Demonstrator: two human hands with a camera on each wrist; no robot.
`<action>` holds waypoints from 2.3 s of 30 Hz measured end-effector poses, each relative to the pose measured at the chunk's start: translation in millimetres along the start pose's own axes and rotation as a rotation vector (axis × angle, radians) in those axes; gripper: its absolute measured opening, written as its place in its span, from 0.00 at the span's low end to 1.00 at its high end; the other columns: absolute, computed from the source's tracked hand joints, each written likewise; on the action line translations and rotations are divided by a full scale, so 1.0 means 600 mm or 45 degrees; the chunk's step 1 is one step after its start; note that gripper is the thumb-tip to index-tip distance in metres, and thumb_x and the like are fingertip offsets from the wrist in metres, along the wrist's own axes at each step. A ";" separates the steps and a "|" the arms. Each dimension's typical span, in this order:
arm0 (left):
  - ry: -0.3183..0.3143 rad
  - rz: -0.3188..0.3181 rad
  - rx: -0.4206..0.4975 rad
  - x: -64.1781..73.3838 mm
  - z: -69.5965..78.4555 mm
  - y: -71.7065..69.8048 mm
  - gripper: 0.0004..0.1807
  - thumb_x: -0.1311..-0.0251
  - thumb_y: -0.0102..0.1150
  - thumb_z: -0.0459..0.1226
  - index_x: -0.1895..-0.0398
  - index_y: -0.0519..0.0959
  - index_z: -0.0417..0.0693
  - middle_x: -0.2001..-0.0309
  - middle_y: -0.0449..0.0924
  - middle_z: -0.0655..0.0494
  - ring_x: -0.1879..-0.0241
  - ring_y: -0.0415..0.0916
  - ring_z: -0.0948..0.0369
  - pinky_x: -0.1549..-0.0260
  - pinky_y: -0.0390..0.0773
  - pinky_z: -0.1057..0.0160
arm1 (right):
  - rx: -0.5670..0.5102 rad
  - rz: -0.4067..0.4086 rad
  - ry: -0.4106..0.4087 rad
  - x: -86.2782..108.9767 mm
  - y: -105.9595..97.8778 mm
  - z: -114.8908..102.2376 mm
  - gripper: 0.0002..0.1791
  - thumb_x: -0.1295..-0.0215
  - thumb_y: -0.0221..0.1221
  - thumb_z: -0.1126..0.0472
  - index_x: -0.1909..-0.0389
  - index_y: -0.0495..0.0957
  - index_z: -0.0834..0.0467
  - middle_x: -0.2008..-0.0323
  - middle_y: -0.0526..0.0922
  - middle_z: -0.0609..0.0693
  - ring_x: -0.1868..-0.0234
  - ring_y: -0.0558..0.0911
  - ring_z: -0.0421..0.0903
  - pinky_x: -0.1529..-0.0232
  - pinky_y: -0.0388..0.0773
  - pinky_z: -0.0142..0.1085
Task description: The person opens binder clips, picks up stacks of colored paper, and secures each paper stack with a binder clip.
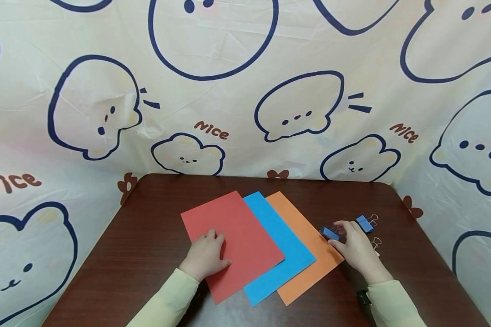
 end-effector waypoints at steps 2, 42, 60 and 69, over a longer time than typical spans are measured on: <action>-0.002 -0.002 0.003 0.000 0.000 0.000 0.32 0.50 0.79 0.52 0.50 0.80 0.40 0.60 0.73 0.46 0.71 0.73 0.55 0.69 0.82 0.52 | 0.000 -0.001 0.007 0.000 0.000 0.000 0.32 0.37 0.71 0.62 0.37 0.71 0.71 0.49 0.76 0.66 0.49 0.81 0.62 0.46 0.81 0.58; 0.007 0.001 0.028 0.001 0.001 0.000 0.32 0.50 0.79 0.51 0.50 0.79 0.39 0.59 0.74 0.45 0.71 0.73 0.56 0.67 0.83 0.52 | -0.128 0.098 -0.083 -0.006 0.000 -0.018 0.25 0.33 0.68 0.62 0.40 0.74 0.67 0.50 0.77 0.62 0.50 0.82 0.58 0.47 0.82 0.55; 0.006 -0.011 0.023 0.000 0.003 0.003 0.33 0.49 0.78 0.51 0.49 0.79 0.38 0.58 0.73 0.44 0.70 0.73 0.54 0.66 0.83 0.52 | -0.125 0.121 -0.121 -0.002 0.008 -0.027 0.20 0.33 0.68 0.63 0.43 0.76 0.65 0.53 0.79 0.58 0.53 0.84 0.54 0.49 0.84 0.51; 0.004 -0.017 0.024 -0.001 0.002 0.004 0.33 0.49 0.78 0.51 0.48 0.79 0.38 0.57 0.74 0.43 0.69 0.73 0.55 0.65 0.84 0.52 | -0.100 0.133 -0.136 0.000 0.007 -0.031 0.19 0.31 0.66 0.62 0.44 0.77 0.66 0.55 0.79 0.57 0.55 0.83 0.52 0.51 0.85 0.50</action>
Point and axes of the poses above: each hand's wrist, its own x-axis away from the middle knuckle, its own y-axis out of the palm, z = x × y, the point moved 9 cm from there along -x, towards the middle knuckle
